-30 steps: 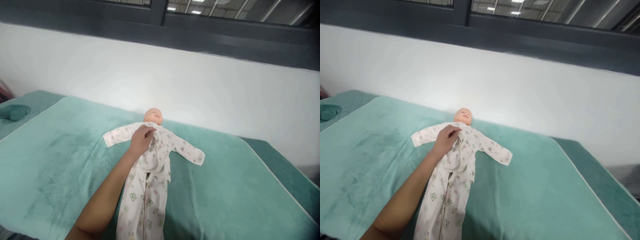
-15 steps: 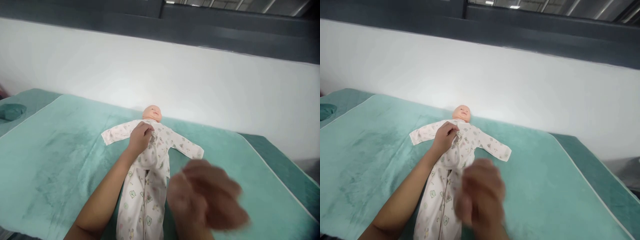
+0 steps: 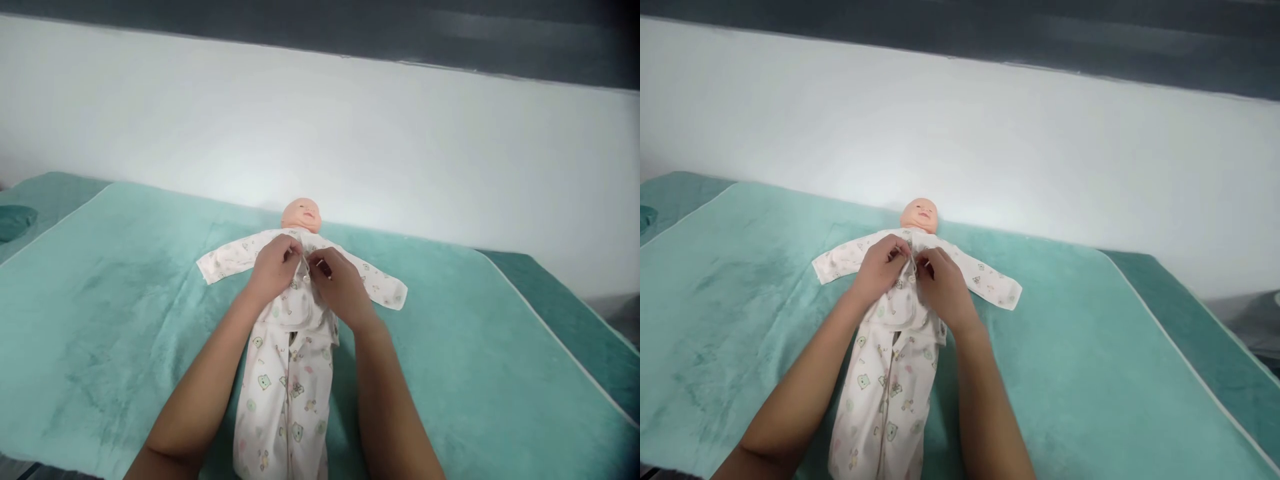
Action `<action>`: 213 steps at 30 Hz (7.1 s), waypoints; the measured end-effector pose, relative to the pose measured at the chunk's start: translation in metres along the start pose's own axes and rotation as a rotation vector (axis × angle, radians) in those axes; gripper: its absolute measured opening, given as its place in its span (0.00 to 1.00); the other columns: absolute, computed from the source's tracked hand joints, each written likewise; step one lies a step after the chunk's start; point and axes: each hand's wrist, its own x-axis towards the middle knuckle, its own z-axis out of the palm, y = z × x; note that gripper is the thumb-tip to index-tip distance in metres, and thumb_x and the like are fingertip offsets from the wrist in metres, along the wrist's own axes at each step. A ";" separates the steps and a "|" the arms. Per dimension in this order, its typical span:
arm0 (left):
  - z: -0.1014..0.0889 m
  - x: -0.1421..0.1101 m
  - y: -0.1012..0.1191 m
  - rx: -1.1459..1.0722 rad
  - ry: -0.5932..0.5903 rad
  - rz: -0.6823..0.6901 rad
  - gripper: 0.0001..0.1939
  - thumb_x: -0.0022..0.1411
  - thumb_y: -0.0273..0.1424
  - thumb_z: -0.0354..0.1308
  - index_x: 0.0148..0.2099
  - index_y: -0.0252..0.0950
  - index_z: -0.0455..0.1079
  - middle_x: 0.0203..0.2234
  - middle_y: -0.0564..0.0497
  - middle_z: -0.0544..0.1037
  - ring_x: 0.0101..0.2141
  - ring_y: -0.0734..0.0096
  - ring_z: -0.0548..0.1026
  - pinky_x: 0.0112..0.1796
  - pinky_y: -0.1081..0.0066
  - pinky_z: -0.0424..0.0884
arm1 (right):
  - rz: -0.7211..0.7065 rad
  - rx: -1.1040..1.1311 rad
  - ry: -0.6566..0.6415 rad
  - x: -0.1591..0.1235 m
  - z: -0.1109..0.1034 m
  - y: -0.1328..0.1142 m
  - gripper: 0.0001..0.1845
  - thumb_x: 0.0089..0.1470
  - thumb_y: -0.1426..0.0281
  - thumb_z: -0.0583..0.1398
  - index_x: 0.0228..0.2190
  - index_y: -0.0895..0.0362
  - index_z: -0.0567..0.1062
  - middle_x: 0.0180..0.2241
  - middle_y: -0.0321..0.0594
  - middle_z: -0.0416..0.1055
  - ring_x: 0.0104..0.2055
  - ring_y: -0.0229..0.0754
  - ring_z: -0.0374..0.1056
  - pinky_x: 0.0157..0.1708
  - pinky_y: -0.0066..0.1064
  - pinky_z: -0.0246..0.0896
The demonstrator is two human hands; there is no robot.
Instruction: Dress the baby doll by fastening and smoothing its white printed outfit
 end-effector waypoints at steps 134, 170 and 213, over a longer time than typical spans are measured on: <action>-0.054 -0.033 0.042 0.714 -0.666 -0.069 0.06 0.56 0.33 0.56 0.30 0.40 0.62 0.25 0.56 0.72 0.27 0.70 0.66 0.27 0.67 0.52 | 0.057 -0.657 -0.564 -0.040 -0.028 -0.055 0.07 0.52 0.74 0.60 0.32 0.54 0.65 0.28 0.32 0.71 0.26 0.36 0.60 0.26 0.32 0.39; -0.049 -0.037 0.057 0.740 -0.678 -0.042 0.08 0.58 0.34 0.58 0.32 0.40 0.61 0.27 0.54 0.74 0.26 0.68 0.68 0.27 0.67 0.51 | -0.042 -0.493 -0.552 -0.045 -0.061 -0.062 0.08 0.58 0.78 0.55 0.30 0.54 0.68 0.27 0.32 0.69 0.27 0.36 0.61 0.26 0.32 0.45; -0.058 -0.109 -0.020 0.341 -0.403 0.357 0.06 0.65 0.27 0.51 0.38 0.37 0.69 0.28 0.53 0.74 0.27 0.74 0.69 0.32 0.69 0.64 | -0.099 -0.366 -0.799 -0.036 -0.041 -0.054 0.10 0.64 0.68 0.56 0.36 0.50 0.79 0.28 0.31 0.76 0.28 0.37 0.68 0.30 0.30 0.56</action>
